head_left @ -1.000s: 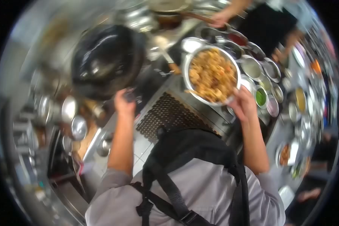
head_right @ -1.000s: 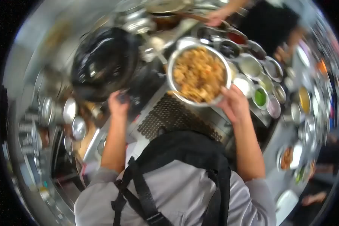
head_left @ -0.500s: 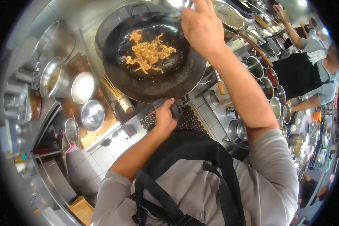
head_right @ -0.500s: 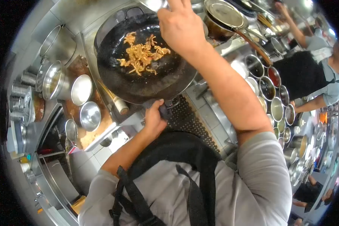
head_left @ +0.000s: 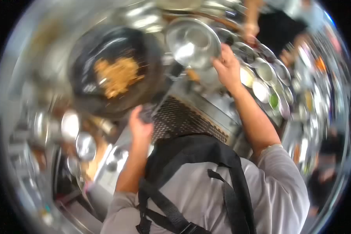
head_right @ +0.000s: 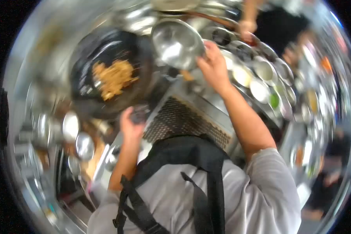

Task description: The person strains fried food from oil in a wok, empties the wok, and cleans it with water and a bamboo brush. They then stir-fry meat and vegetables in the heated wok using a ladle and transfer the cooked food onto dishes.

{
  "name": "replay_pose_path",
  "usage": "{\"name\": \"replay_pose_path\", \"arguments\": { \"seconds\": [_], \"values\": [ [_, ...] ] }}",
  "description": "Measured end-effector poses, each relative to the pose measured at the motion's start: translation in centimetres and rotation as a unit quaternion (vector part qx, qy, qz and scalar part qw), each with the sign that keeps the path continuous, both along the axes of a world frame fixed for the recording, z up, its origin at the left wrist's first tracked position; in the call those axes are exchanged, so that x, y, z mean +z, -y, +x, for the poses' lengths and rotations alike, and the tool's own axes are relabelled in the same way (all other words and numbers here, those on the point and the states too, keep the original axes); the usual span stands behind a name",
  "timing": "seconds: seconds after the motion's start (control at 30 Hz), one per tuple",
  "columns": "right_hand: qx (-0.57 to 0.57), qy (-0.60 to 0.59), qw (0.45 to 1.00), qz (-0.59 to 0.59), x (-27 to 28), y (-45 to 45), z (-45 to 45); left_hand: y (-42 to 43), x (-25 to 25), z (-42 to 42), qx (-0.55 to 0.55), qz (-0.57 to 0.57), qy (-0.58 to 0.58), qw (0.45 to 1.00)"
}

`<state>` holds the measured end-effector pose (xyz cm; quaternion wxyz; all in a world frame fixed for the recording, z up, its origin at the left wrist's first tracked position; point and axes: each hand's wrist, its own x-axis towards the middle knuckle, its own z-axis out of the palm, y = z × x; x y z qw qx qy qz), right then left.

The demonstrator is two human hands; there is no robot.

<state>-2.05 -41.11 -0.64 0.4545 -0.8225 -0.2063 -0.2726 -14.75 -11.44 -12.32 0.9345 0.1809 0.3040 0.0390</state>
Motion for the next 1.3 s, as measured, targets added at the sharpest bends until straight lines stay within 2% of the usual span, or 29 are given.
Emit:
{"name": "replay_pose_path", "arguments": {
  "seconds": [0.03, 0.07, 0.1, 0.13, 0.17, 0.2, 0.23, 0.27, 0.3, 0.33, 0.37, 0.4, 0.47, 0.5, 0.57, 0.63, 0.7, 0.77, 0.8, 0.83, 0.9, 0.97, 1.0, 1.03, 1.07, 1.1, 1.13, 1.23, 1.3],
  "values": [
    [0.006, -0.160, 0.971, 0.177, -1.2, 5.7, -3.6, -0.6, -0.9, -0.4, -0.094, 0.207, 0.060, 0.972],
    [0.005, -0.283, 0.889, 0.361, -3.1, 12.0, -7.8, -1.0, -1.9, -0.7, -0.164, 0.475, 0.087, 0.860],
    [-0.099, -0.305, 0.851, 0.417, -4.1, 17.7, -12.6, -1.3, -2.9, -0.9, -0.155, 0.655, 0.101, 0.732],
    [-0.158, -0.288, 0.834, 0.444, -5.9, 24.3, -18.4, -2.0, -4.2, -0.4, -0.143, 0.743, 0.113, 0.645],
    [-0.210, -0.274, 0.813, 0.470, -7.6, 30.4, -25.6, -3.5, -5.4, 0.1, -0.144, 0.713, 0.115, 0.676],
    [-0.340, -0.191, 0.775, 0.498, -8.1, 34.0, -33.3, -5.1, -6.8, 1.2, -0.130, 0.609, 0.104, 0.775],
    [-0.445, -0.114, 0.725, 0.514, -8.7, 36.5, -40.4, -6.1, -7.7, 2.7, -0.107, 0.401, 0.081, 0.906],
    [-0.483, -0.061, 0.714, 0.503, -10.9, 40.3, -48.3, -6.7, -8.3, 3.6, -0.096, 0.258, 0.066, 0.959],
    [-0.511, -0.010, 0.702, 0.495, -12.7, 43.0, -54.8, -7.7, -8.3, 4.9, -0.105, -0.012, 0.019, 0.994],
    [-0.541, 0.030, 0.637, 0.548, -11.8, 43.0, -58.2, -7.1, -7.7, 5.0, -0.116, -0.007, 0.018, 0.993],
    [-0.564, 0.068, 0.568, 0.595, -11.0, 42.4, -61.1, -6.8, -7.1, 4.9, -0.118, -0.055, 0.007, 0.991],
    [-0.567, 0.068, 0.564, 0.596, -11.9, 42.9, -63.5, -6.2, -6.7, 4.8, -0.116, -0.104, -0.005, 0.988],
    [-0.586, 0.103, 0.493, 0.635, -15.1, 44.0, -66.7, -6.0, -6.9, 5.8, -0.113, -0.098, -0.013, 0.989],
    [-0.522, 0.063, 0.568, 0.634, -16.6, 43.8, -67.8, -6.7, -7.3, 6.0, -0.100, -0.096, -0.021, 0.990],
    [-0.506, 0.032, 0.512, 0.693, -14.8, 41.9, -62.2, -7.4, -9.0, 7.0, -0.053, -0.005, 0.011, 0.998],
    [-0.353, -0.185, 0.674, 0.622, -12.6, 37.6, -54.4, -6.9, -8.2, 6.9, -0.037, 0.043, 0.024, 0.998],
    [-0.237, -0.396, 0.713, 0.528, -10.8, 31.8, -44.8, -5.5, -6.4, 6.5, -0.032, 0.036, 0.024, 0.999],
    [-0.140, -0.589, 0.744, 0.283, -13.9, 27.7, -37.0, -4.4, -3.6, 5.7, -0.031, 0.014, 0.029, 0.999],
    [-0.079, -0.560, 0.819, 0.095, -14.5, 25.2, -32.5, -3.9, -1.9, 5.3, -0.035, -0.012, 0.029, 0.999],
    [-0.017, -0.501, 0.860, -0.094, -14.9, 22.3, -27.4, -2.5, 1.6, 4.9, -0.032, -0.045, 0.017, 0.998],
    [0.071, -0.446, 0.889, -0.072, -17.9, 15.6, -18.0, -4.2, 3.8, 5.9, -0.033, -0.122, 0.064, 0.990],
    [0.159, -0.405, 0.890, -0.133, -21.7, 9.0, -8.9, -7.0, 5.6, 8.2, -0.007, -0.174, 0.042, 0.984],
    [0.178, -0.400, 0.888, -0.141, -23.6, 6.2, -5.6, -9.7, 4.8, 10.2, 0.024, -0.167, 0.058, 0.984],
    [0.143, -0.354, 0.883, -0.271, -25.5, 3.5, -2.3, -11.4, 3.6, 12.5, 0.045, -0.164, 0.068, 0.983],
    [0.109, -0.297, 0.863, -0.395, -27.3, 0.7, 0.7, -13.1, 2.3, 14.5, 0.050, -0.031, 0.094, 0.994],
    [0.066, -0.320, 0.902, -0.282, -28.6, -1.3, 3.8, -15.1, 1.7, 15.9, 0.060, 0.107, 0.111, 0.986],
    [0.039, -0.293, 0.908, -0.296, -30.5, -2.6, 6.8, -16.4, 2.2, 17.2, 0.052, 0.063, 0.080, 0.993],
    [0.072, -0.277, 0.829, -0.481, -36.8, -2.6, 14.4, -18.9, 2.3, 19.8, 0.031, -0.050, 0.009, 0.998],
    [0.169, -0.262, 0.775, -0.550, -39.7, -1.0, 18.4, -18.5, 1.3, 20.7, 0.074, 0.021, 0.012, 0.997]
  ]
}}
